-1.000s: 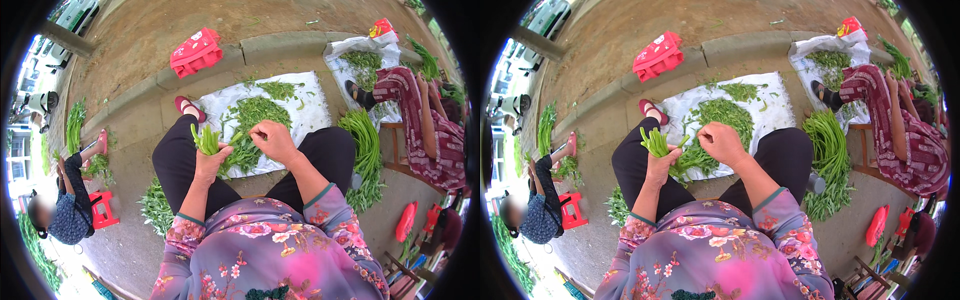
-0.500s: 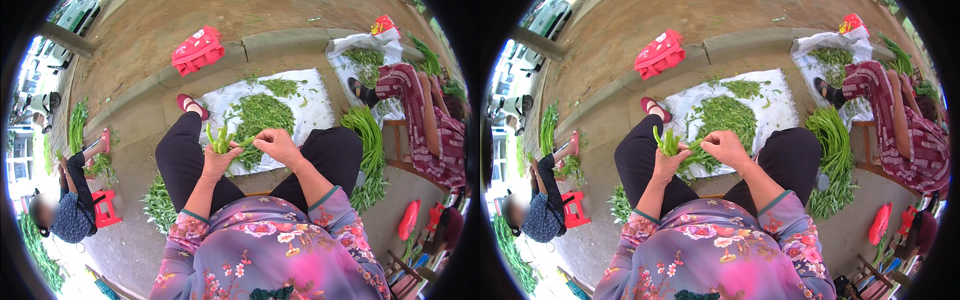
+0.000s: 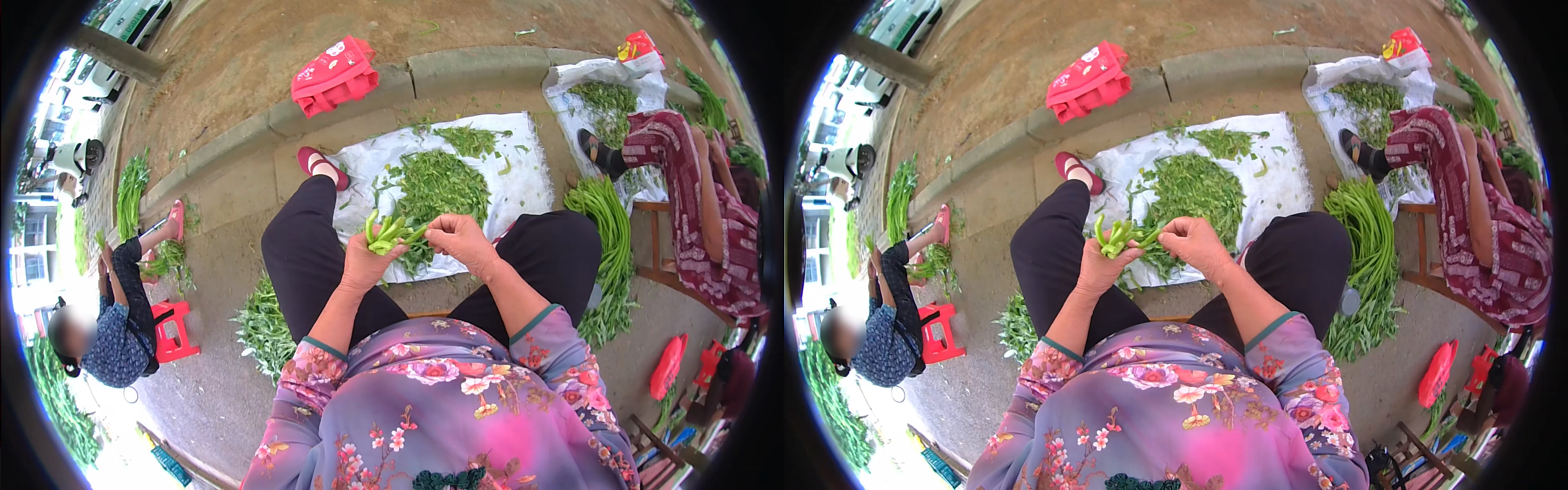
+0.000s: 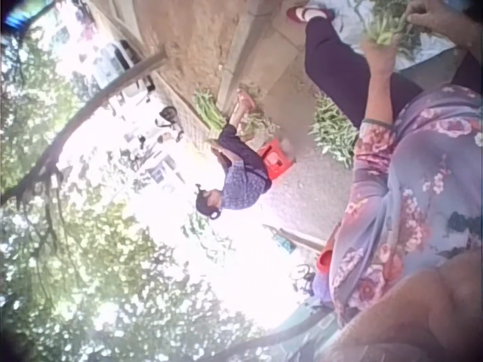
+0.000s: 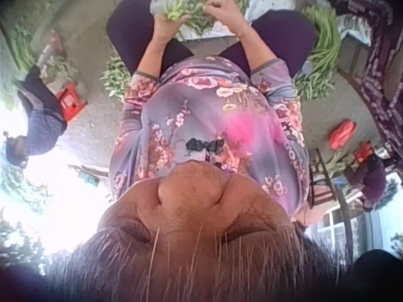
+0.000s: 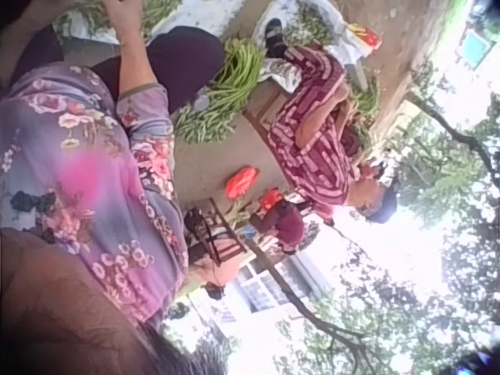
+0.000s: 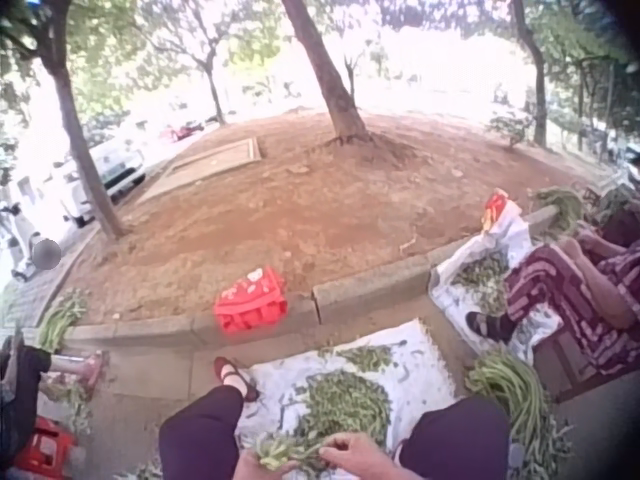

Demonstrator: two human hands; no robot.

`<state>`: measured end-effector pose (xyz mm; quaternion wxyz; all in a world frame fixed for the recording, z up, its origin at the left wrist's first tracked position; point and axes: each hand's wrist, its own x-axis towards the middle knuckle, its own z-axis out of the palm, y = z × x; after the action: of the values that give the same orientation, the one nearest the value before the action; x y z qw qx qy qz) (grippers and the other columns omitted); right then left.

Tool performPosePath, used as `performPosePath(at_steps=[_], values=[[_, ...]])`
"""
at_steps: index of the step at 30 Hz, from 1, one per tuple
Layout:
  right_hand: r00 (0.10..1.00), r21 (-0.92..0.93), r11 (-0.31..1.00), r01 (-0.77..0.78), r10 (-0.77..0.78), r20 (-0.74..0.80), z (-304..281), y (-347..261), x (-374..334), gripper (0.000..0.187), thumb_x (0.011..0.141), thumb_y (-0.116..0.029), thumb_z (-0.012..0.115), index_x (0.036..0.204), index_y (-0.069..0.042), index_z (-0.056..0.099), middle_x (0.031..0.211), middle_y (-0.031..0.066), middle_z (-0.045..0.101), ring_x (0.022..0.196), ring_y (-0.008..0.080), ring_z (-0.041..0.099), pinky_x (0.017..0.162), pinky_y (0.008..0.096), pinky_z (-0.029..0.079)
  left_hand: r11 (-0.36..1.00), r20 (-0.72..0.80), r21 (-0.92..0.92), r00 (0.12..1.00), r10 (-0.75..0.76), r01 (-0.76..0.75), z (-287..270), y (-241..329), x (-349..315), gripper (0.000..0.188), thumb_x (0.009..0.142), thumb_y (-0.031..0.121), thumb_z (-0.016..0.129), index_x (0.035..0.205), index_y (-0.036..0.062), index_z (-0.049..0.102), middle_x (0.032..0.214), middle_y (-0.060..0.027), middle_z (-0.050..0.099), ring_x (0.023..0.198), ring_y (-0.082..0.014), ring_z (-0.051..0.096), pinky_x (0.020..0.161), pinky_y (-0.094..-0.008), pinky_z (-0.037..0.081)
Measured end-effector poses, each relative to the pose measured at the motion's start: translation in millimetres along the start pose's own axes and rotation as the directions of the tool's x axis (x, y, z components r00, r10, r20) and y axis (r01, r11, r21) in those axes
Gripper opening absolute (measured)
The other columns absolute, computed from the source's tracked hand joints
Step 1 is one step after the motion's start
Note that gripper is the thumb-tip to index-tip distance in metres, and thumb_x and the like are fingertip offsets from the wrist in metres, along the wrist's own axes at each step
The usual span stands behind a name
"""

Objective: The person picks small leaves off of long green vegetable stalks by hand, gathering the leaves on a plastic sheet spread on the ground.

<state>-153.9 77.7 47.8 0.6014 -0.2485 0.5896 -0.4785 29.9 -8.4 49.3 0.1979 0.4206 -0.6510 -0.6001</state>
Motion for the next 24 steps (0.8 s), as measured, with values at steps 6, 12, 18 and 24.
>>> performPosePath(at_steps=[6,12,18,24], values=[[0.998,0.006,1.000,-0.002,0.003,-0.065,1.4,6.8,0.8,0.007,0.077,-0.009,0.060,0.075,-0.003,0.058,0.065,-0.0023,0.054,0.057,0.0048,0.046,0.052,0.0208,0.038,0.994,0.022,0.105,0.999,0.038,-0.040,2.1,-4.6,2.2,0.016,0.072,0.000,0.074,0.084,0.0013,0.064,0.076,-0.0009,0.064,0.069,-0.0060,0.057,0.063,-0.0219,0.047],[0.990,-0.061,0.998,0.029,-0.037,-0.139,2.2,7.8,-0.3,0.008,0.073,-0.005,0.058,0.067,-0.004,0.053,0.061,-0.0051,0.047,0.055,0.0034,0.038,0.049,0.0214,0.031,1.000,0.037,-0.010,0.999,-0.029,0.029,6.4,0.0,2.5,0.015,0.074,0.000,0.073,0.087,0.0009,0.066,0.078,-0.0005,0.065,0.070,-0.0061,0.057,0.064,-0.0222,0.047],[0.987,-0.233,0.967,0.098,-0.123,-0.098,1.6,8.5,-1.7,0.011,0.069,-0.006,0.059,0.062,-0.004,0.051,0.058,-0.0037,0.046,0.054,0.0041,0.038,0.047,0.0227,0.032,0.995,0.030,0.061,0.996,-0.086,0.084,0.5,-3.8,2.0,0.013,0.074,0.002,0.072,0.086,0.0006,0.067,0.078,-0.0023,0.066,0.071,-0.0073,0.058,0.064,-0.0234,0.047],[0.984,-0.294,0.943,0.158,-0.174,-0.030,2.8,3.5,-3.4,0.014,0.066,-0.009,0.061,0.059,-0.002,0.051,0.056,-0.0008,0.048,0.053,0.0063,0.041,0.047,0.0246,0.035,0.990,0.041,-0.006,0.989,-0.139,0.139,-0.4,1.6,1.0,0.010,0.072,0.003,0.071,0.082,0.0008,0.068,0.073,-0.0027,0.065,0.068,-0.0078,0.057,0.063,-0.0248,0.046]])
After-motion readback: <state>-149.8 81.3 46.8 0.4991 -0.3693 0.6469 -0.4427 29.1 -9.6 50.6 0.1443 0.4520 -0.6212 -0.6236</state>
